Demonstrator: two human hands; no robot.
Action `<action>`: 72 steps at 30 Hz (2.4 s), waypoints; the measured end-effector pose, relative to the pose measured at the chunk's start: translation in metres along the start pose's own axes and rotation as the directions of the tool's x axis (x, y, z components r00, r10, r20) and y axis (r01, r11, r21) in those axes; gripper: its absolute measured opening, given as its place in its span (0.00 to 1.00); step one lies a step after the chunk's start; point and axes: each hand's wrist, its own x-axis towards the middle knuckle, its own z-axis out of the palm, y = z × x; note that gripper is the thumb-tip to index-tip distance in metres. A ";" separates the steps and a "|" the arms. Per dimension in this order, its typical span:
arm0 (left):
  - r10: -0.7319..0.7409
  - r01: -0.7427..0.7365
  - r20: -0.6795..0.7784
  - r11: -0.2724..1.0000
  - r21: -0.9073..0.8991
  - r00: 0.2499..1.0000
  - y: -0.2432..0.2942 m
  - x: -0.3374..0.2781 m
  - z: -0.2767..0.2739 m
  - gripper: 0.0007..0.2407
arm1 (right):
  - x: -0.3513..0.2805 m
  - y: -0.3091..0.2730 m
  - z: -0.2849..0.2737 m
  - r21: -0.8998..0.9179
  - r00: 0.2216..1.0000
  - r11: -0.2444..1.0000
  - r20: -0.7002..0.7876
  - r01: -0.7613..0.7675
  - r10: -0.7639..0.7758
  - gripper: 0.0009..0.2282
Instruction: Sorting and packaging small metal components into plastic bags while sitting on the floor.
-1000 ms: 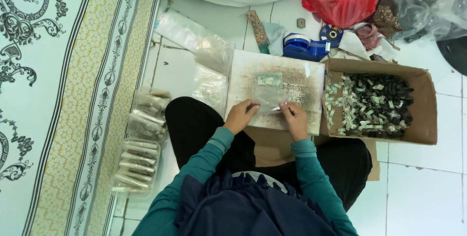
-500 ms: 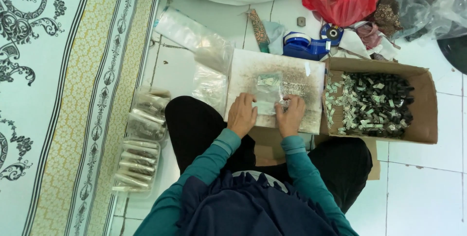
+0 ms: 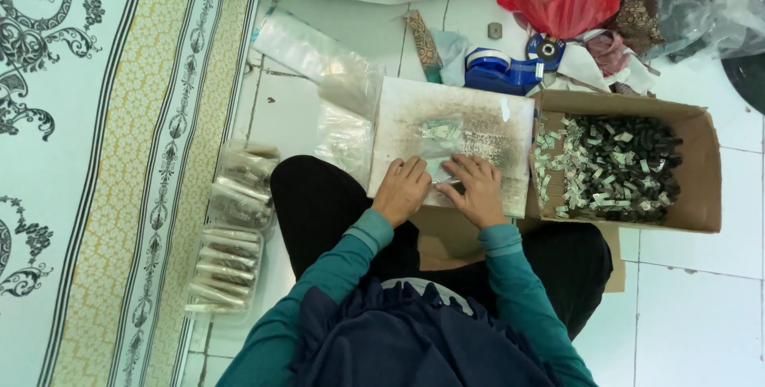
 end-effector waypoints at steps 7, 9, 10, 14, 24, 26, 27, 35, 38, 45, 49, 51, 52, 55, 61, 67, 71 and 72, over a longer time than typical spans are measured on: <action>0.006 -0.007 -0.041 1.000 -0.018 0.999 0.014 0.008 -0.037 0.07 | -0.010 -0.002 -0.011 0.115 0.995 0.993 0.103 -0.004 -0.008 0.17; -0.032 0.033 0.009 0.998 -0.061 0.999 0.018 0.005 -0.040 0.06 | -0.011 -0.006 -0.017 0.203 0.998 0.979 0.061 -0.021 0.009 0.12; -0.032 0.032 0.010 0.998 -0.061 0.999 0.020 0.002 -0.036 0.06 | -0.012 -0.004 -0.015 0.204 0.998 0.979 0.061 -0.023 0.011 0.12; -0.158 0.169 0.090 0.976 -0.137 0.983 0.024 -0.007 -0.036 0.05 | -0.013 -0.004 -0.014 0.356 0.998 0.932 0.032 -0.066 0.059 0.07; -0.397 0.467 0.258 0.818 -0.336 0.881 0.024 -0.010 -0.042 0.03 | -0.023 0.001 0.011 0.479 0.928 0.806 0.056 -0.348 0.368 0.09; -0.392 0.466 0.271 0.825 -0.319 0.879 0.020 -0.011 -0.035 0.03 | -0.020 -0.002 0.013 0.440 0.926 0.828 0.025 -0.349 0.377 0.11; -0.387 0.464 0.281 0.833 -0.302 0.878 0.017 -0.011 -0.032 0.03 | -0.018 -0.004 0.014 0.399 0.924 0.848 -0.008 -0.348 0.383 0.12; -0.239 0.284 0.267 0.948 -0.145 0.934 0.012 -0.019 0.002 0.05 | -0.019 -0.016 0.009 0.126 0.988 0.986 -0.096 -0.106 0.119 0.03; -0.135 0.161 0.264 0.984 -0.078 0.955 0.010 -0.029 0.009 0.05 | -0.021 -0.024 0.003 0.010 0.996 0.999 -0.085 -0.037 0.037 0.03; -0.079 0.117 0.248 0.983 -0.141 0.965 0.008 -0.026 -0.032 0.12 | -0.031 -0.014 -0.012 0.132 0.997 0.989 -0.038 0.066 -0.061 0.15; -0.075 0.110 0.248 0.985 -0.132 0.966 0.005 -0.031 -0.012 0.10 | -0.028 -0.010 -0.003 0.150 0.998 0.988 -0.050 0.039 -0.032 0.10; -0.162 0.216 0.231 0.948 -0.233 0.959 0.004 -0.030 -0.006 0.05 | -0.024 -0.006 0.000 0.233 0.997 0.972 -0.074 0.014 0.004 0.07; -0.161 0.216 0.231 0.948 -0.233 0.959 0.004 -0.028 -0.007 0.05 | -0.022 -0.008 -0.004 0.233 0.997 0.972 -0.074 0.013 0.004 0.07; -0.238 0.304 0.240 0.906 -0.293 0.941 0.003 -0.023 -0.012 0.05 | -0.015 -0.014 -0.012 0.364 0.995 0.930 -0.066 -0.052 0.081 0.05; -0.355 0.446 0.291 0.816 -0.368 0.889 0.007 -0.012 -0.032 0.09 | -0.012 -0.013 -0.007 0.387 0.987 0.915 -0.065 -0.112 0.148 0.06; -0.276 0.336 0.256 0.912 -0.235 0.926 0.009 -0.014 -0.029 0.08 | -0.011 -0.013 -0.005 0.360 0.989 0.928 -0.069 -0.098 0.131 0.05; -0.095 0.103 0.156 0.994 -0.041 0.983 0.010 -0.011 -0.029 0.04 | -0.010 -0.012 -0.005 0.396 0.986 0.914 -0.092 -0.090 0.138 0.05; -0.024 0.018 0.127 0.999 0.042 0.992 0.009 -0.010 -0.026 0.03 | -0.009 -0.013 -0.005 0.400 0.985 0.912 -0.102 -0.086 0.137 0.05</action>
